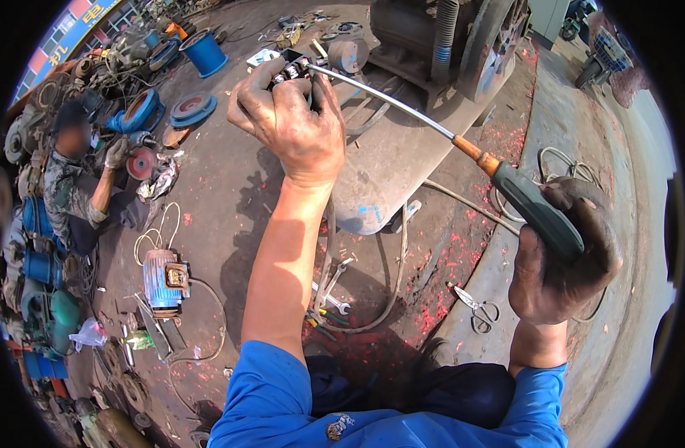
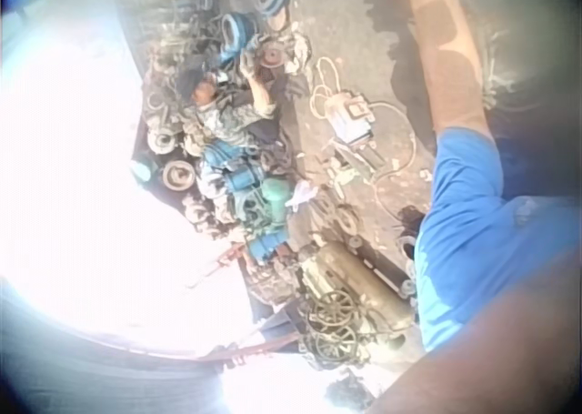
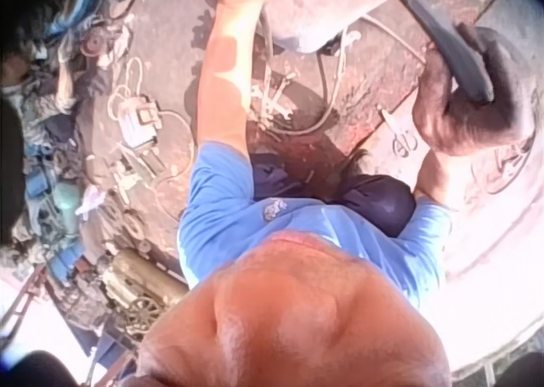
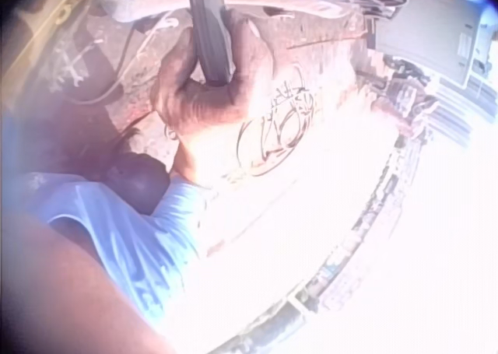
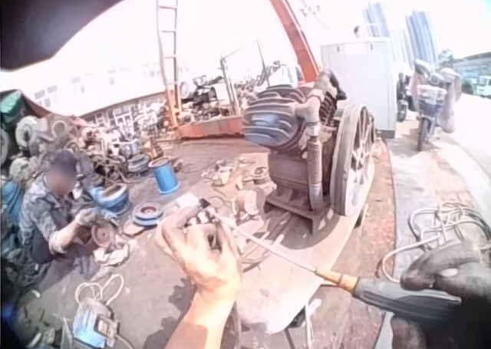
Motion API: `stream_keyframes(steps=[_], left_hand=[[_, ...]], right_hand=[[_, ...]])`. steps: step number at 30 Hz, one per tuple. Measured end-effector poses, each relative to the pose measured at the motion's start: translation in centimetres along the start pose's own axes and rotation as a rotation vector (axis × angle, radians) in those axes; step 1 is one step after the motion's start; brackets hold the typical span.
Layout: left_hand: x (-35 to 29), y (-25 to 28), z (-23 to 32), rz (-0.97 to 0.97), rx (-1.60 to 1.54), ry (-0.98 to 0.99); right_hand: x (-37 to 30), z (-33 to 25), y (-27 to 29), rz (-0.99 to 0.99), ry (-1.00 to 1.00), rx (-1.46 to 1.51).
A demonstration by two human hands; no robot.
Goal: The person sits on the ground in a workshop and uses a screwdriver to tighten screws on a small electrical component. They then use pliers to strip the insulation from a wire, insert the wire into the component, and secure it with the screwdriver.
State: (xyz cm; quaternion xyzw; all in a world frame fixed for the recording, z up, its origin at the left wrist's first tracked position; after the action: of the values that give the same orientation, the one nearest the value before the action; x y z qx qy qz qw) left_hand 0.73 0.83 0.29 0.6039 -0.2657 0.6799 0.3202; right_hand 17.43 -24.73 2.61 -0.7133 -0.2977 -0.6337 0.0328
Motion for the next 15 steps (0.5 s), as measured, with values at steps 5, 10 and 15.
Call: stream_keyframes(steps=[5,10,15], left_hand=[[-0.1,-0.2,0.0,0.018,-0.004,0.005],[0.2,-0.2,0.2,0.033,0.003,-0.002],[0.2,0.0,0.2,0.013,0.001,-0.004]], right_hand=[[-0.4,1.3,0.0,0.080,-0.086,0.078],[-1.7,1.5,0.1,0.077,-0.127,-0.009],[-0.2,1.0,-0.1,0.068,-0.006,0.075]])
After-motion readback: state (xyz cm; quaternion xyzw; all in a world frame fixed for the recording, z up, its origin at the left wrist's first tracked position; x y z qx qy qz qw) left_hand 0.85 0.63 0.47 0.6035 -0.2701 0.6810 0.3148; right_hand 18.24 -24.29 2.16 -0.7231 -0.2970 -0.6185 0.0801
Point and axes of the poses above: each hand's wrist, its own x-axis towards the middle knuckle, its own y-axis out of the back of the hand, z = x × y, the point moved 2 cm from there along x, towards the middle knuckle, and after that the axes turned 6 degrees about y, right-handed, at the moved point
